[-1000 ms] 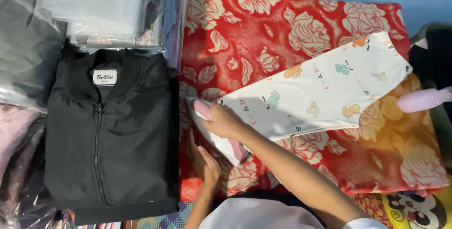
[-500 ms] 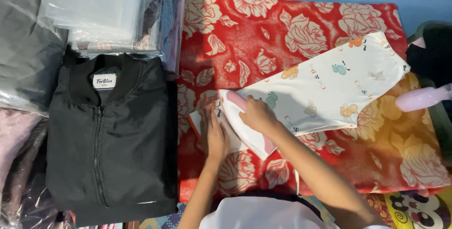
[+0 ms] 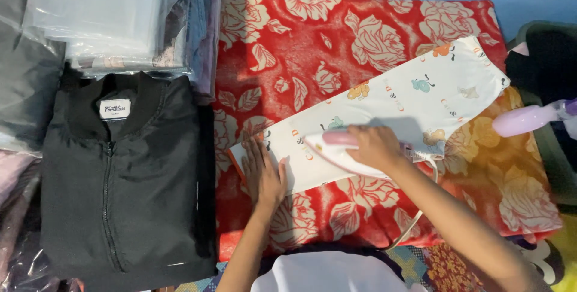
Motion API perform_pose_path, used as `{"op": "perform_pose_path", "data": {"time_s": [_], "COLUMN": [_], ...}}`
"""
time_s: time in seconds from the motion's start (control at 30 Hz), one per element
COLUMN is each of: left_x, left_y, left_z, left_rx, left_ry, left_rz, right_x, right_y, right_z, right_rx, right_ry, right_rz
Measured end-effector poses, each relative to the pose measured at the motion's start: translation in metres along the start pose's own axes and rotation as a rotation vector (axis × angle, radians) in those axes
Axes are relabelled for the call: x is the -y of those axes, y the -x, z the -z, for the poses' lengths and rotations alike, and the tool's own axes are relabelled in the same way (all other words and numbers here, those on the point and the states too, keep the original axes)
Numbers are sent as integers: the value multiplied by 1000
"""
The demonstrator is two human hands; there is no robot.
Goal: The person is ironing a white printed garment and then folding it.
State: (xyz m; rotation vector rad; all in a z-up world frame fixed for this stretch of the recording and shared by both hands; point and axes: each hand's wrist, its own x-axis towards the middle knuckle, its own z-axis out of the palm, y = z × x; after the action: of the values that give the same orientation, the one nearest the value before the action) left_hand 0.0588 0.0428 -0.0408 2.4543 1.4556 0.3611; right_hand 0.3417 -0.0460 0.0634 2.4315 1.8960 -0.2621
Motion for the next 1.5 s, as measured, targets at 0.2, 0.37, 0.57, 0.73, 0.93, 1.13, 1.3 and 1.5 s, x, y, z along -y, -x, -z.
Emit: {"op": "perform_pose_path", "data": {"time_s": [0.2,0.37,0.57,0.73,0.93,1.13,1.3,1.5], "left_x": [-1,5,5,4,0,1,0,-2], "left_y": [2,8,6,7,6,6,6,6], "left_z": [12,14,11,18,25,26,25,23], "left_rx": [51,72,92,104,110,144,118,85], "left_ry": [-28,-53,-58,-57,-47,-52,-52,-95], "left_rz": [-9,18,42,45,64,76,85,76], "right_x": [-42,-59,-35,-80,-71,-59,-37,-11], "right_y": [21,-19,26,-16,-50,-53,-95,-92], "right_z": [-38,-43,-46,-54,-36,-28,-23,-25], "right_rx": [-96,-146,-89,-70,-54,-302,-48,-49], "right_ry": [145,191,115,166,206,185,135,129], "right_rz": [295,-110,362,198,-257,271,-176,50]}}
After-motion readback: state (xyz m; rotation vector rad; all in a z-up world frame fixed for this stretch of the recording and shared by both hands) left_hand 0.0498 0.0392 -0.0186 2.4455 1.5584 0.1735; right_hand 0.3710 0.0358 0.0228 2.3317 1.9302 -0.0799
